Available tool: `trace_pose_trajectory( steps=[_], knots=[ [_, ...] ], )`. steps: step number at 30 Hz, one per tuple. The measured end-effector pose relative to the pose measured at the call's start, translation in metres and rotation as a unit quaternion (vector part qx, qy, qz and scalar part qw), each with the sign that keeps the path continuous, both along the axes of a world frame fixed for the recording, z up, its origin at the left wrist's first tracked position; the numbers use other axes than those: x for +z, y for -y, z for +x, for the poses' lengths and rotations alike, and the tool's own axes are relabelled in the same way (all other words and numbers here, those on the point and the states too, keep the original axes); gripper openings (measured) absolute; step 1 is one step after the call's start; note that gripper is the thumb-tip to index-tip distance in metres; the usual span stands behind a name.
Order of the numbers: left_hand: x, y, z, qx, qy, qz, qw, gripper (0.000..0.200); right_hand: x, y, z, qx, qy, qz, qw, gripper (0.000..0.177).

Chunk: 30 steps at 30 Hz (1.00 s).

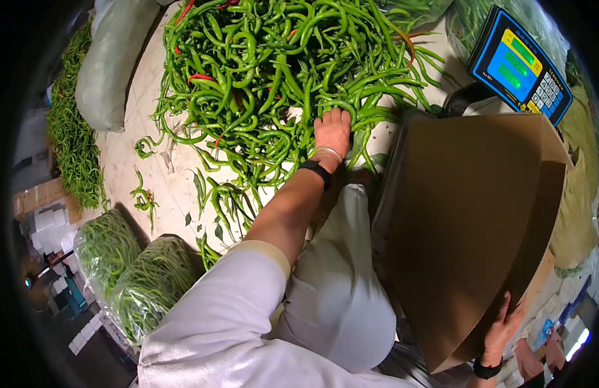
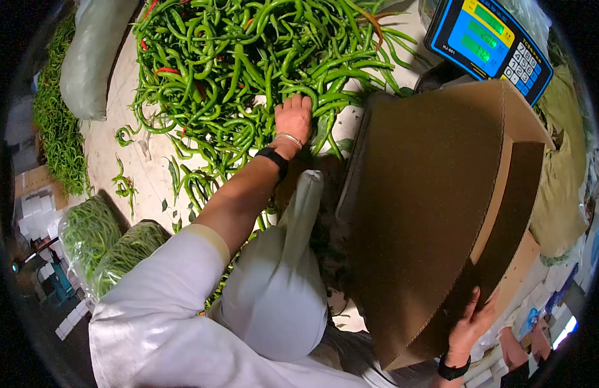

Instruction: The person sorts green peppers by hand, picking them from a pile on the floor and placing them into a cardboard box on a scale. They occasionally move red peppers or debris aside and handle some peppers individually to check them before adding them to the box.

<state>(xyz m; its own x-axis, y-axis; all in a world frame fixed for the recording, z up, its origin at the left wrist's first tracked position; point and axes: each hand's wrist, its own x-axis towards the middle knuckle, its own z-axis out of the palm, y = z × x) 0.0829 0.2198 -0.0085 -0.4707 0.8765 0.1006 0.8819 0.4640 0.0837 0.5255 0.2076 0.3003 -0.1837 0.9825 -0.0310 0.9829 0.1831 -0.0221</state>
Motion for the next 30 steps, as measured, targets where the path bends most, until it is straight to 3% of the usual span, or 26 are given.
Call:
trace_pose_trajectory(
  steps=[3, 7, 9, 11, 14, 17, 19, 21, 22, 25, 28, 30],
  knots=[
    [0.02, 0.008, -0.003, -0.011, 0.038, 0.002, 0.999, 0.028, 0.003, -0.004, -0.003, -0.014, -0.016, -0.018, 1.0, 0.041],
    [0.061, 0.037, -0.002, 0.018, 0.2, 0.086, 0.976, 0.041, 0.005, -0.008, -0.005, 0.001, -0.044, -0.03, 0.999, 0.038],
    [0.086, 0.052, -0.007, 0.088, 0.397, 0.152, 0.901, 0.039, 0.005, -0.008, -0.008, 0.004, -0.063, -0.034, 0.997, 0.037],
    [0.115, 0.053, -0.018, 0.068, 0.479, 0.285, 0.827, 0.039, 0.006, -0.01, -0.011, 0.011, -0.085, -0.037, 0.996, 0.037],
    [0.144, 0.031, -0.038, 0.064, 0.522, 0.269, 0.807, 0.04, 0.007, -0.009, -0.009, -0.005, -0.086, -0.054, 0.995, 0.036],
    [0.128, -0.003, -0.053, 0.015, 0.567, 0.236, 0.789, 0.037, 0.005, -0.008, -0.001, 0.002, -0.042, -0.028, 0.999, 0.038],
    [0.106, -0.024, -0.051, 0.0, 0.581, 0.137, 0.802, 0.04, 0.005, -0.006, -0.003, 0.005, -0.016, -0.01, 1.0, 0.039],
    [0.109, -0.037, -0.037, -0.005, 0.506, -0.013, 0.862, 0.042, 0.005, -0.007, -0.003, -0.006, -0.03, -0.026, 0.999, 0.04],
    [0.077, -0.039, -0.033, -0.014, 0.484, -0.027, 0.874, 0.046, 0.006, -0.007, -0.003, -0.018, -0.043, -0.042, 0.998, 0.041],
    [0.064, -0.011, -0.002, 0.013, 0.468, -0.086, 0.88, 0.057, 0.01, -0.011, -0.011, -0.053, -0.069, -0.08, 0.993, 0.042],
    [0.054, 0.045, 0.016, 0.027, 0.448, 0.004, 0.894, 0.061, 0.009, -0.01, -0.011, -0.036, -0.073, -0.071, 0.994, 0.043],
    [0.054, 0.08, 0.013, 0.049, 0.596, 0.195, 0.777, 0.045, 0.01, -0.01, -0.011, -0.039, -0.078, -0.08, 0.993, 0.043]
  ],
)
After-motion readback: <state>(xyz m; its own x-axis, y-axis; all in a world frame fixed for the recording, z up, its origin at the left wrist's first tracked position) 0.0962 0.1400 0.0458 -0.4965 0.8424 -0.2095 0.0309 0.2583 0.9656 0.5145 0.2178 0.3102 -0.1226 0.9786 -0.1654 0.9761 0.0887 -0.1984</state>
